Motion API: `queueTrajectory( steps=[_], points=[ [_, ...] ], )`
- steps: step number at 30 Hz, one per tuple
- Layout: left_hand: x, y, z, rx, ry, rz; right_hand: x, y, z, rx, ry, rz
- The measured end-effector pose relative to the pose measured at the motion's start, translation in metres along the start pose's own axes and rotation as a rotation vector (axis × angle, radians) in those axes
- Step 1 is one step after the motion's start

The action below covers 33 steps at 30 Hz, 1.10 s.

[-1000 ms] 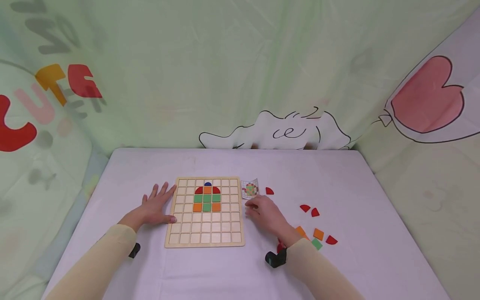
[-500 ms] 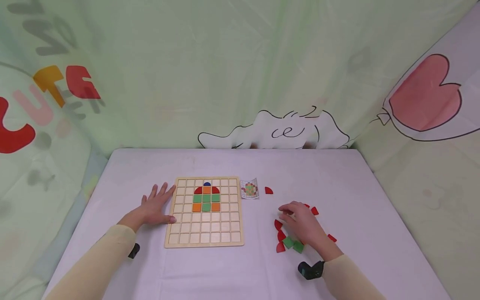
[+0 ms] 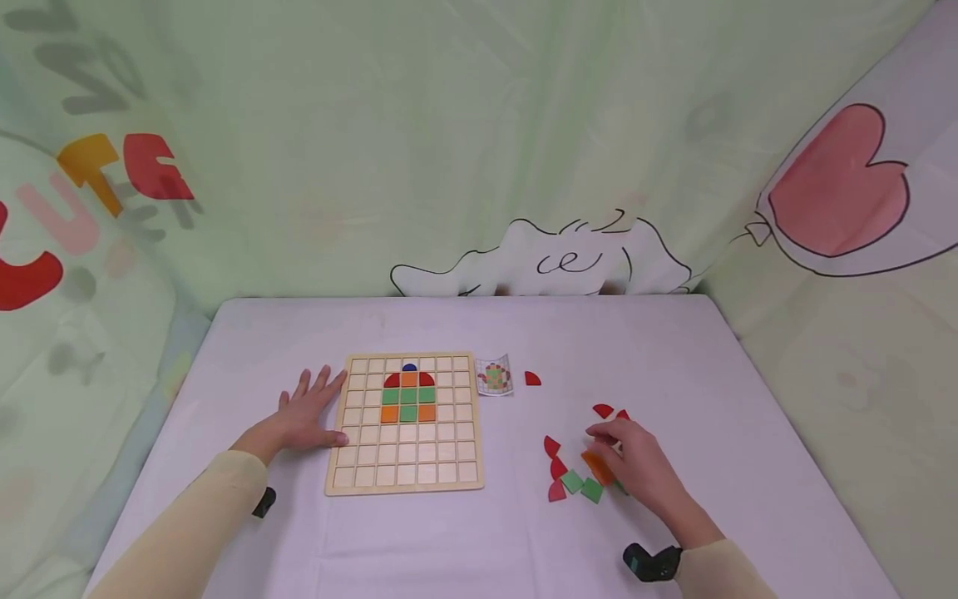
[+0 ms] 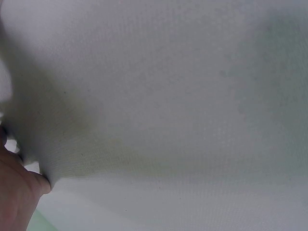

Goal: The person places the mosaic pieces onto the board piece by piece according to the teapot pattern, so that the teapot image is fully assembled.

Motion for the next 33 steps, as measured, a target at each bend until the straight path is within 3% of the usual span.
queueTrajectory(
  steps=[9, 19, 27, 33],
  points=[
    [0.0, 0.0, 0.001, -0.003, 0.003, -0.009, -0.008, 0.01, -0.014, 0.019, 0.022, 0.033],
    [0.001, 0.001, 0.002, -0.007, 0.003, 0.0, -0.011, 0.021, -0.021, -0.074, 0.107, 0.047],
    [0.0, 0.0, 0.001, -0.014, 0.005, 0.007, -0.006, 0.027, -0.016, -0.12, 0.101, 0.051],
    [0.0, 0.0, 0.0, -0.015, 0.003, 0.008, -0.002, 0.028, -0.009, -0.12, 0.05, 0.019]
  ],
)
Point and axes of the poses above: each hand's wrist, its own x-axis towards the middle knuckle, its own y-axis out of the palm, z = x × y, the point moved 10 cm from there along x, towards the middle knuckle, and after that the axes turned 7 degrees about -x, right-handed, at the moved point
